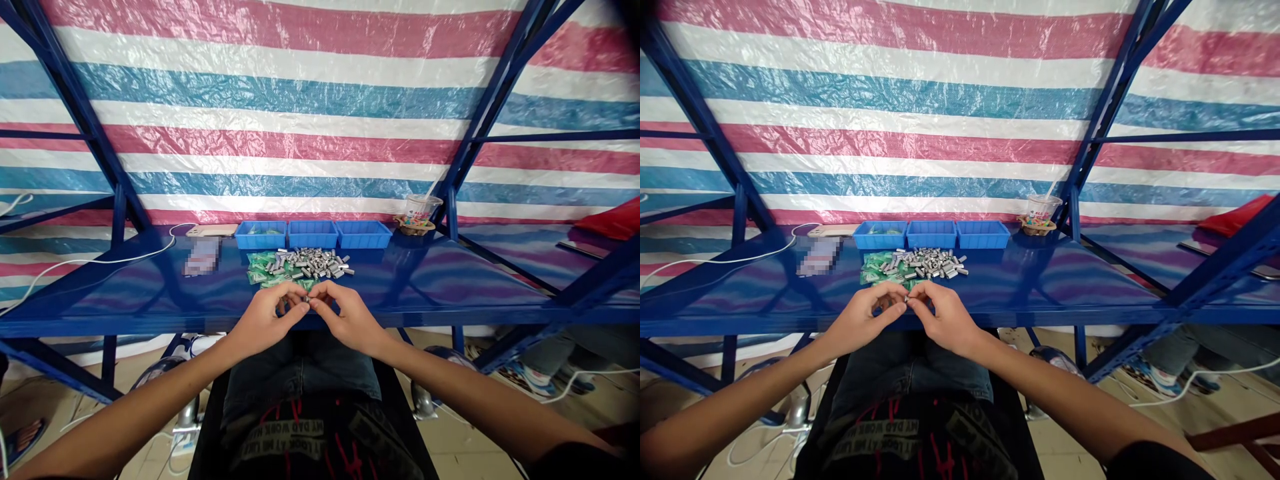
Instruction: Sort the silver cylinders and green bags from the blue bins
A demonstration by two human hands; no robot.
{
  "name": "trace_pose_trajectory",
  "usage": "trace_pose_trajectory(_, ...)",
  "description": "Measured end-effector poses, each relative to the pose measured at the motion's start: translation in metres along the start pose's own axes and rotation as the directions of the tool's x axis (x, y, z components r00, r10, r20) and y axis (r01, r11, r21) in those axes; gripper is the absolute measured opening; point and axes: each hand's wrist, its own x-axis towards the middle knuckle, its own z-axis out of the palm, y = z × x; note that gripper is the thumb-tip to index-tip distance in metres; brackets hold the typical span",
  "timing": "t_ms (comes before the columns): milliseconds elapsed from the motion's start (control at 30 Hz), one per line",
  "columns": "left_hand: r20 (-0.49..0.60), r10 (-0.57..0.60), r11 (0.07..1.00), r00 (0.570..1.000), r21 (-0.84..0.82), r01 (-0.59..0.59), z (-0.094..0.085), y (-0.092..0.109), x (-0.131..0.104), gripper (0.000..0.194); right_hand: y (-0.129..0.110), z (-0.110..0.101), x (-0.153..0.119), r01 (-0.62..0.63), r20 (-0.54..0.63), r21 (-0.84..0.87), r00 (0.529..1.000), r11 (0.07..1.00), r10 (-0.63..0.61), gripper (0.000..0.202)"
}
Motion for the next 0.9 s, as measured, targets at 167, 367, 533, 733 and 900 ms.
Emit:
trace_pose_trajectory(167,0.113,-0.094,0.965,0.989,-0.234,0.119,-0.001,-0.001,0.004,0.028,0.002,0.001,-0.003,0.176,-0.002,-0.205,0.984,0.963,-0.181,0.006)
trace_pose_trajectory(367,-0.073,0.099,0.992,0.992,0.088,-0.092,0.0,-0.003,0.001,0.011,-0.002,-0.001,0.002,-0.153,0.057,0.124,0.988,0.98,0.146,0.015)
trace_pose_trajectory(533,-0.086,0.326,0.911,0.942,0.296,-0.288,0.003,-0.006,-0.003,0.007,-0.004,-0.001,0.004,-0.237,0.16,0.185,0.965,0.954,0.208,0.026)
trace_pose_trajectory(733,-0.028,0.28,0.908,0.96,0.333,-0.256,0.004,-0.011,-0.002,0.022,0.0,0.001,0.001,0.037,0.031,-0.012,0.999,0.999,-0.036,0.006)
trace_pose_trajectory(900,0.081,0.249,0.853,0.965,0.453,-0.258,-0.001,-0.021,0.0,0.029,0.018,-0.025,0.027,0.192,-0.222,-0.405,0.928,0.894,-0.3,0.007)
